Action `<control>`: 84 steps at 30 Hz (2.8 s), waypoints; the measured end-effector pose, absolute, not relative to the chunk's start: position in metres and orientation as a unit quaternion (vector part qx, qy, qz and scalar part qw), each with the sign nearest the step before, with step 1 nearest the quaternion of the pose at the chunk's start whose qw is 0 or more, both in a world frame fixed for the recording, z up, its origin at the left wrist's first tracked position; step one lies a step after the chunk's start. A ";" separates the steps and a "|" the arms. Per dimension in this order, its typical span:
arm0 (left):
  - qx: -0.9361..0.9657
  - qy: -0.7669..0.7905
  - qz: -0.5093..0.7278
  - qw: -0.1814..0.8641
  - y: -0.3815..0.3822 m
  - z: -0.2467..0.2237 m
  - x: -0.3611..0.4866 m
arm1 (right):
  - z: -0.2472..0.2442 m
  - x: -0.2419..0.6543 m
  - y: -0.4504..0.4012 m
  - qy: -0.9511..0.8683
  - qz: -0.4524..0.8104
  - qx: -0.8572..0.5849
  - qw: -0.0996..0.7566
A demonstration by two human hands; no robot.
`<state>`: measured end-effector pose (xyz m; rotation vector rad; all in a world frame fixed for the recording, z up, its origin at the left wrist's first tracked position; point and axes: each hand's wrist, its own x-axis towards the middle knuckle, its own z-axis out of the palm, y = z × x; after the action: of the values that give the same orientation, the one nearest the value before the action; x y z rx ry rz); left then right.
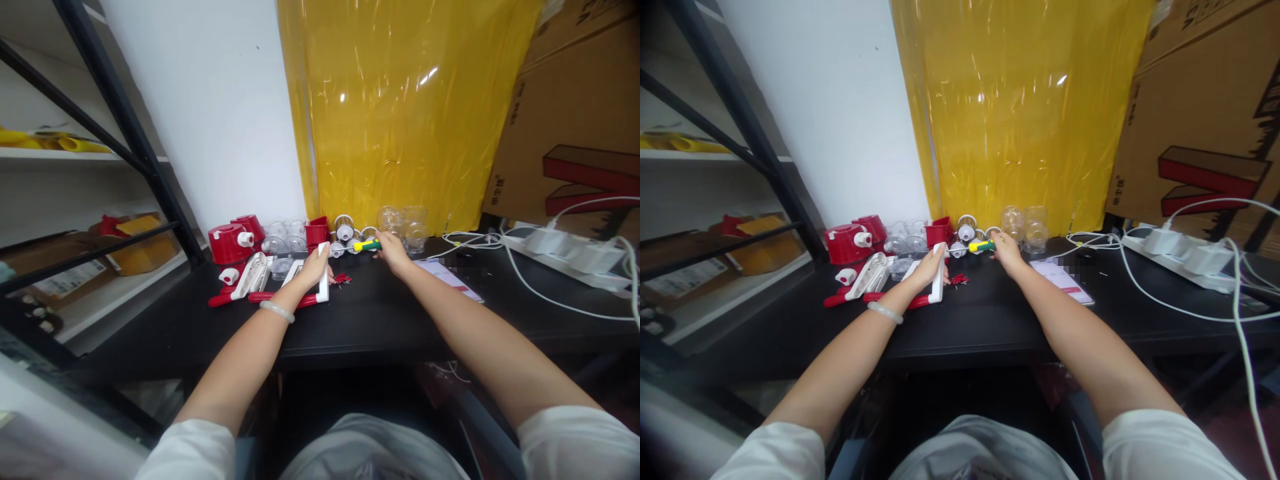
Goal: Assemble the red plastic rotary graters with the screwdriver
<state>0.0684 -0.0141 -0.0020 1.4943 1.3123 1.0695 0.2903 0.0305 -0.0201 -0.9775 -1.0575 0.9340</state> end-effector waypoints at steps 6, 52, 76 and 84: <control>0.601 0.519 0.431 0.430 -0.012 -0.005 0.068 | -0.019 0.288 0.029 -0.423 0.509 -0.338 0.670; 0.599 0.533 0.416 0.429 -0.010 -0.006 0.068 | -0.019 0.291 0.034 -0.418 0.466 -0.380 0.681; 0.610 0.521 0.420 0.424 -0.014 -0.005 0.069 | -0.020 0.293 0.036 -0.438 0.463 -0.395 0.662; 0.602 0.528 0.419 0.428 -0.011 -0.007 0.068 | -0.019 0.293 0.030 -0.441 0.467 -0.384 0.663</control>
<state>0.0681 -0.0111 -0.0065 1.5031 1.3173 1.0470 0.2931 0.0299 -0.0192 -0.8674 -0.9970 1.0558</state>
